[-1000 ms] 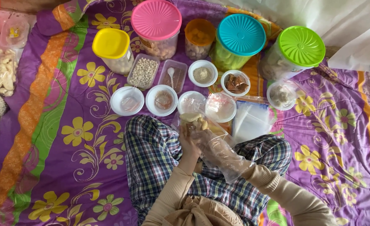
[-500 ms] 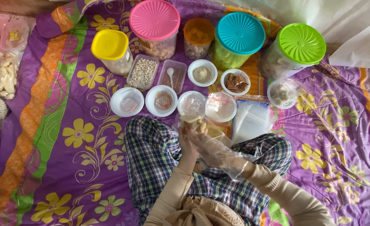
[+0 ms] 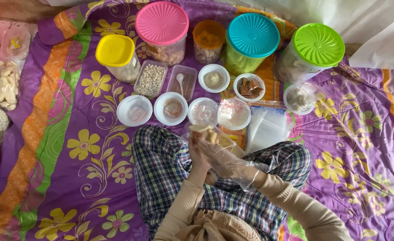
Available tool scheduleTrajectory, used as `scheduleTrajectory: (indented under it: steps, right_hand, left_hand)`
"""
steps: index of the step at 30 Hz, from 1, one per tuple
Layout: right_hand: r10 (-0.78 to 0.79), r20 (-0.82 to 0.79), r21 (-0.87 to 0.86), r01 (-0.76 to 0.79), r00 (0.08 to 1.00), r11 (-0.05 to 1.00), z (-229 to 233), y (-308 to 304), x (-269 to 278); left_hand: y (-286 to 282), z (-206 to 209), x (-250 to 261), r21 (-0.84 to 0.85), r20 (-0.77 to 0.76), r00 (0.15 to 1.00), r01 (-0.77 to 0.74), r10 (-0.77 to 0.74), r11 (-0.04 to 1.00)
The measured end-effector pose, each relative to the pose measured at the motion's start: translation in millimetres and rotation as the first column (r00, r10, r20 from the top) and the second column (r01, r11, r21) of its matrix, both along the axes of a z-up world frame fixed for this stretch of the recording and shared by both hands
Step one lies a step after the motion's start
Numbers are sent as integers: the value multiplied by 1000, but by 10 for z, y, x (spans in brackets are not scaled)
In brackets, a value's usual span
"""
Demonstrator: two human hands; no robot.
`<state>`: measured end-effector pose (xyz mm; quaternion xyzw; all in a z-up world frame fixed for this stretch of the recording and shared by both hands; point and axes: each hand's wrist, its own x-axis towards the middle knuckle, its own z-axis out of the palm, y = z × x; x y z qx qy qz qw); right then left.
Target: Packaging various food items like nuts and seeds into small plastic bags using a spoon.
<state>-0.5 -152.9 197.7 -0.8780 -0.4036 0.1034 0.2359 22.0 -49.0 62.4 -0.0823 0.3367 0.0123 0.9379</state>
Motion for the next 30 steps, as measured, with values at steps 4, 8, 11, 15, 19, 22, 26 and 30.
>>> scheduleTrajectory:
  steps: [4, 8, 11, 15, 19, 22, 26, 30]
  right_hand:
    - [184, -69, -208, -194, 981, 959, -1284, -267, 339]
    - [115, -148, -79, -128, 982, 989, -383, -123, 275]
    - [96, -175, -48, -106, 980, 993, -708, -267, 119]
    - [101, -333, -81, -135, 938, 988, 500, -444, -70]
    - [-286, -627, -319, 97, 725, 943, 1463, -481, -97]
    - [-290, -635, -194, 215, 716, 957, 1306, -837, -75]
    - [-307, -636, 99, 470, 708, 877, 1127, -1227, 27]
    - [-319, -642, 373, 647, 697, 665, 934, -1485, 46]
  left_hand:
    - [-29, -128, -19, 25, 40, 999, -9, 8, 1000]
    - [36, -80, -40, 16, 39, 999, 24, -25, 1000]
    - [109, -269, -19, 6, 84, 995, 54, -54, 999]
    - [218, -829, 119, 21, -3, 989, 146, -145, 989]
    - [524, -630, 58, -20, -33, 973, 228, -229, 973]
    - [645, -397, -16, -55, 13, 963, 271, -271, 961]
    - [593, -347, 0, 86, -4, 892, 451, -453, 888]
    - [335, -602, 105, 150, -113, 739, 674, -664, 724]
